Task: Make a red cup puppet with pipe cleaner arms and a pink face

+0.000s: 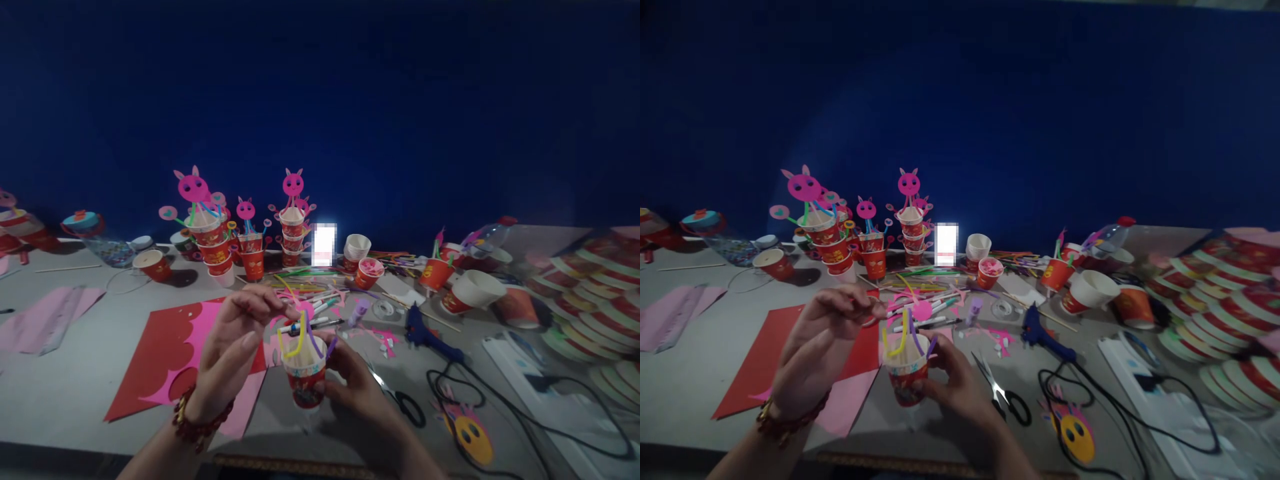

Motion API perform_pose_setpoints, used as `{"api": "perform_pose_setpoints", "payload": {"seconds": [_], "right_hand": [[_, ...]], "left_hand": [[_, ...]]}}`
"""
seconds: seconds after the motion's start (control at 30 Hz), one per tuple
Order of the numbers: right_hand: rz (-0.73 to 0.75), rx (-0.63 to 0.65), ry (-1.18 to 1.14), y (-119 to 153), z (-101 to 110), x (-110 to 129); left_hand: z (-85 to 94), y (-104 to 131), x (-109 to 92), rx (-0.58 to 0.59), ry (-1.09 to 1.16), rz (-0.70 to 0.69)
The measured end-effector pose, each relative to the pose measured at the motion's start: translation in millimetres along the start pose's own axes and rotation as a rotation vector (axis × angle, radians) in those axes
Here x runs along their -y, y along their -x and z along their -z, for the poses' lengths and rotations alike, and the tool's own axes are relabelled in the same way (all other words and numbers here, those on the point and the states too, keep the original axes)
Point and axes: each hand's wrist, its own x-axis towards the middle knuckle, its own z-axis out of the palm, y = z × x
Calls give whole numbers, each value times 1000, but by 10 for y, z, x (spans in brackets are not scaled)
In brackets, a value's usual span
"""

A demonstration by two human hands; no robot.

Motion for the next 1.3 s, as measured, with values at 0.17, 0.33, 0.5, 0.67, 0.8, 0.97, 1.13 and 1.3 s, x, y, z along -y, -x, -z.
{"api": "perform_pose_setpoints", "payload": {"seconds": [0.17, 0.33, 0.5, 0.67, 0.8, 0.97, 1.13, 1.3], "right_hand": [[-5, -6, -25, 5, -24, 61], [-15, -29, -1, 20, 48, -92], [-25, -32, -54, 36, 91, -104], [-16, -46, -82, 4, 71, -83], [5, -23, -28, -59, 73, -94], [-11, -57, 195, -200, 154, -102], [130, -84, 413, -334, 272, -239], [149, -101, 349, -281, 296, -481]], "left_hand": [[-32, 29, -54, 52, 24, -94], [39, 26, 307, -16, -244, 68], [225, 208, 761, -6, -135, 260], [304, 432, 1035, 151, 127, 466], [290, 541, 1178, 215, 194, 552], [266, 603, 1322, 131, 232, 622], [279, 663, 1428, 48, 239, 615], [270, 728, 1461, 21, 302, 611]]}}
